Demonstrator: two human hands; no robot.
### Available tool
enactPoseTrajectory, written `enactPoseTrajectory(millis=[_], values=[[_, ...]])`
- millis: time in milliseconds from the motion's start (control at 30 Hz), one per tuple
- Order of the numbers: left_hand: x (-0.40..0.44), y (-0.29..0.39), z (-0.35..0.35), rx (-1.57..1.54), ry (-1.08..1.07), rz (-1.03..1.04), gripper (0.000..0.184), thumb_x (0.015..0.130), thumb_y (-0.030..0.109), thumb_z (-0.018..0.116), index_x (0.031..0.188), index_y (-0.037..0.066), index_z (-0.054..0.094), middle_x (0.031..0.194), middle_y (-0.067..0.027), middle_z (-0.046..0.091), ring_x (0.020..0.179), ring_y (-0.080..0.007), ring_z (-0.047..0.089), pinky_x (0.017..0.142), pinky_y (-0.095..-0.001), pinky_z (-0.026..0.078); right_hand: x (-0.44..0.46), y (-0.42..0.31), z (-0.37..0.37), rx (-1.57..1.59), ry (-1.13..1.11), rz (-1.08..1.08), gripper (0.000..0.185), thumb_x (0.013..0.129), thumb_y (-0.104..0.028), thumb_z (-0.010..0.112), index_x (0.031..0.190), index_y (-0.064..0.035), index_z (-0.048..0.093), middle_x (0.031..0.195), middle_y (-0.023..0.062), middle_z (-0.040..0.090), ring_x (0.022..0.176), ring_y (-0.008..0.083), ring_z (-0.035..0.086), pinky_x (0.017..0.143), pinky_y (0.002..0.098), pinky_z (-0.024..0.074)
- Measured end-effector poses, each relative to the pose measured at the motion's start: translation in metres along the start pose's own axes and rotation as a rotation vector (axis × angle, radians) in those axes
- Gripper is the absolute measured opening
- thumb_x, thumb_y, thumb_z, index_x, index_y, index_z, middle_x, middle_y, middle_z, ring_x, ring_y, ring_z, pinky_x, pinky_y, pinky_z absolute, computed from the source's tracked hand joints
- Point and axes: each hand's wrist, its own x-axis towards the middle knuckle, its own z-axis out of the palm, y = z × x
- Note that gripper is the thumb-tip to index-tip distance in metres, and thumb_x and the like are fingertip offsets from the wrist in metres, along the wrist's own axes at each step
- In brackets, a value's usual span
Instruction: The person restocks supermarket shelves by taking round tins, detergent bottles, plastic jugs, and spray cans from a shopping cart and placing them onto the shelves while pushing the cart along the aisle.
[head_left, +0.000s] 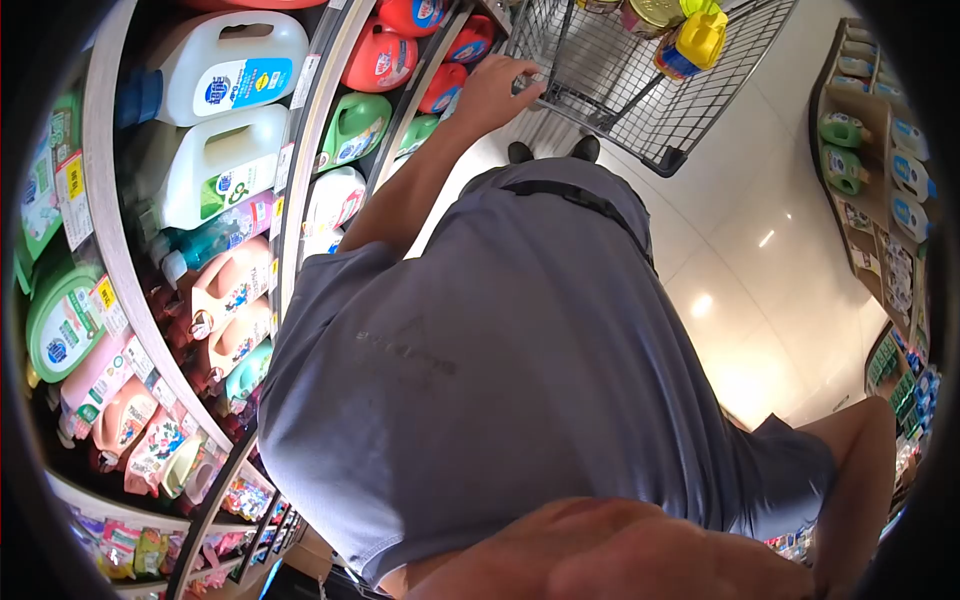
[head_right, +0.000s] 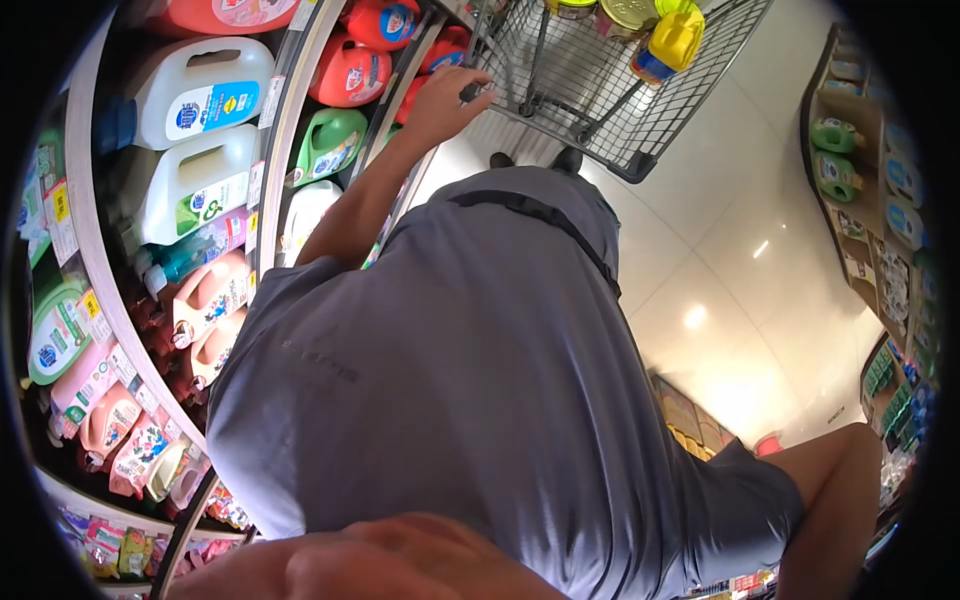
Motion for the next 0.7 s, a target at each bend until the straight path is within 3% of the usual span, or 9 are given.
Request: enactPoseTrajectory(millis=[500,700], values=[[0.024,0.031,0.016,0.017,-0.006,-0.068,0.03,0.087,0.03,0.071,0.107,0.008,0.069,0.104,-0.0087,0.069,0.103,-0.0285,0.061,0.092,-0.0396,0.047,0.014,0.034,-0.006,0.006,0.013,0.037,0.03,0.091,-0.006,0.058,0.12,-0.001,0.064,0.122,0.0152,0.063,0.113,0.0277,0.061,0.099,0.0366,0.0473],[0.032,0.029,0.014,-0.038,0.028,-0.031,0.031,0.084,0.03,0.072,0.102,0.005,0.069,0.095,-0.0116,0.069,0.097,-0.0321,0.061,0.088,-0.0421,0.048,0.015,0.04,-0.008,0.027,0.034,0.042,0.03,0.091,-0.007,0.059,0.12,-0.0012,0.064,0.123,0.0152,0.063,0.114,0.0279,0.061,0.099,0.0369,0.0473]])
